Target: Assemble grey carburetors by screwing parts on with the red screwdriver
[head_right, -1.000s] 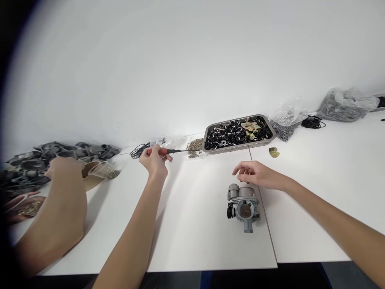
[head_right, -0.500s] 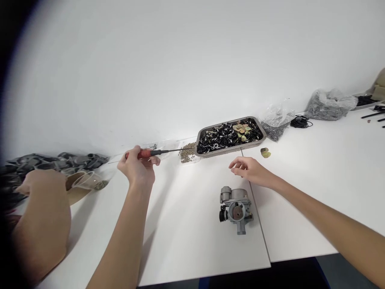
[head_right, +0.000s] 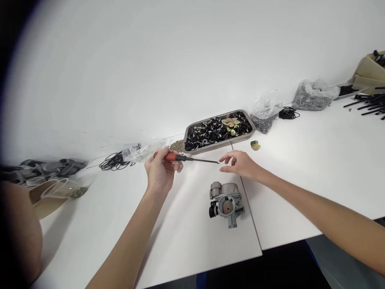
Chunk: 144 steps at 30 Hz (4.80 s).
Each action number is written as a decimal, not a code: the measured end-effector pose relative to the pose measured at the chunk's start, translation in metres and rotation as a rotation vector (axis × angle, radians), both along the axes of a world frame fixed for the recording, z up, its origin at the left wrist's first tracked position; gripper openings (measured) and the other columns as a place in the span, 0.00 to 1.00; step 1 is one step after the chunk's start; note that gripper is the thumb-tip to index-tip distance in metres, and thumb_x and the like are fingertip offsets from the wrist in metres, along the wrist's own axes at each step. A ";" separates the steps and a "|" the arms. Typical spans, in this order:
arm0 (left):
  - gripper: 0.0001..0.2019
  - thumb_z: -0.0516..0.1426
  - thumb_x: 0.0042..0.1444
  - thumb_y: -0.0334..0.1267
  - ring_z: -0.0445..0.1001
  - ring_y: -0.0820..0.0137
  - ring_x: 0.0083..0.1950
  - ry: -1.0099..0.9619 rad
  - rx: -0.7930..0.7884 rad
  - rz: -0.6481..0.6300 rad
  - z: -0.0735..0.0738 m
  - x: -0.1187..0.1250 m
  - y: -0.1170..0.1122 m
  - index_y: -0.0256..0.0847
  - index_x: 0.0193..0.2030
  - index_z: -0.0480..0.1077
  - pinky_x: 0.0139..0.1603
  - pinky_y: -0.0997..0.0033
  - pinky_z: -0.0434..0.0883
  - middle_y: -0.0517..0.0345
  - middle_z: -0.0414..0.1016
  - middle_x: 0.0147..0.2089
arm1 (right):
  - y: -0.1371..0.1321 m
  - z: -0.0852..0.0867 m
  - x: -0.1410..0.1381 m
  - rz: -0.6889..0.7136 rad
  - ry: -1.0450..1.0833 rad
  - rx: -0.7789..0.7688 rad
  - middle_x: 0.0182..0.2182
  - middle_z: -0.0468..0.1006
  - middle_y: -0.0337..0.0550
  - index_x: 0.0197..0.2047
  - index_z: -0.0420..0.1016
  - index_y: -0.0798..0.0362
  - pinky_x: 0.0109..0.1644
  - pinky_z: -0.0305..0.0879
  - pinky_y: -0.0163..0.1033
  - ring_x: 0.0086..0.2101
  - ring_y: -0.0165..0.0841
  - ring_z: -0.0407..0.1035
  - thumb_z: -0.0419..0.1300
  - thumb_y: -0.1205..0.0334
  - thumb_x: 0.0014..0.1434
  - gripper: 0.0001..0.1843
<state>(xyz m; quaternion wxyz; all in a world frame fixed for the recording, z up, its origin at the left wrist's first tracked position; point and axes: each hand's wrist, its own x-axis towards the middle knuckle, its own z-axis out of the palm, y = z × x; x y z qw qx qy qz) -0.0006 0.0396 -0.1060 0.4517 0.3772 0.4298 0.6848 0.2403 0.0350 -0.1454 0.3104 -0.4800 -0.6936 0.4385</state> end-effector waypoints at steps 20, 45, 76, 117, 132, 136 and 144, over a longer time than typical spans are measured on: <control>0.13 0.61 0.46 0.37 0.61 0.73 0.11 0.012 -0.024 -0.041 -0.001 0.007 -0.003 0.38 0.22 0.60 0.11 0.71 0.59 0.59 0.71 0.23 | 0.000 -0.004 -0.002 -0.027 0.055 0.083 0.37 0.73 0.43 0.33 0.81 0.52 0.35 0.60 0.36 0.31 0.27 0.63 0.66 0.50 0.51 0.14; 0.14 0.62 0.50 0.41 0.63 0.74 0.13 0.123 0.054 -0.102 0.003 0.014 -0.009 0.40 0.29 0.60 0.13 0.72 0.62 0.62 0.72 0.25 | -0.001 -0.002 -0.001 -0.030 0.062 0.090 0.36 0.73 0.44 0.28 0.77 0.55 0.35 0.62 0.37 0.30 0.27 0.65 0.67 0.56 0.48 0.10; 0.11 0.54 0.60 0.26 0.68 0.71 0.17 0.263 0.465 -0.186 0.107 0.070 -0.054 0.41 0.27 0.62 0.11 0.74 0.51 0.64 0.56 0.17 | -0.029 0.042 -0.009 0.364 0.463 -0.154 0.37 0.73 0.44 0.25 0.76 0.55 0.42 0.68 0.40 0.39 0.32 0.68 0.74 0.62 0.42 0.11; 0.20 0.47 0.66 0.48 0.66 0.78 0.22 0.536 0.542 -0.516 0.090 0.080 -0.071 0.35 0.32 0.68 0.23 0.71 0.67 0.61 0.65 0.24 | -0.021 0.046 0.008 1.000 -0.034 -0.191 0.62 0.59 0.47 0.60 0.67 0.52 0.58 0.64 0.34 0.53 0.34 0.67 0.70 0.57 0.49 0.36; 0.18 0.54 0.60 0.54 0.70 0.67 0.30 0.626 0.747 -0.811 0.109 0.068 -0.073 0.41 0.34 0.73 0.26 0.65 0.68 0.58 0.68 0.20 | -0.019 0.048 0.007 0.989 -0.052 -0.117 0.51 0.69 0.44 0.56 0.70 0.51 0.56 0.65 0.35 0.52 0.36 0.66 0.71 0.57 0.48 0.32; 0.23 0.50 0.62 0.56 0.75 0.68 0.30 0.606 0.637 -0.780 0.122 0.058 -0.070 0.38 0.40 0.76 0.22 0.71 0.71 0.50 0.77 0.30 | -0.017 0.043 0.007 1.058 -0.027 -0.167 0.53 0.69 0.47 0.61 0.66 0.53 0.54 0.66 0.35 0.52 0.35 0.67 0.68 0.57 0.51 0.35; 0.22 0.52 0.61 0.55 0.73 0.67 0.20 0.537 0.472 -0.825 0.141 0.069 -0.078 0.43 0.54 0.73 0.11 0.74 0.66 0.58 0.70 0.18 | -0.017 0.040 0.008 1.004 -0.024 -0.112 0.64 0.55 0.47 0.59 0.68 0.52 0.63 0.59 0.38 0.63 0.42 0.55 0.70 0.56 0.48 0.35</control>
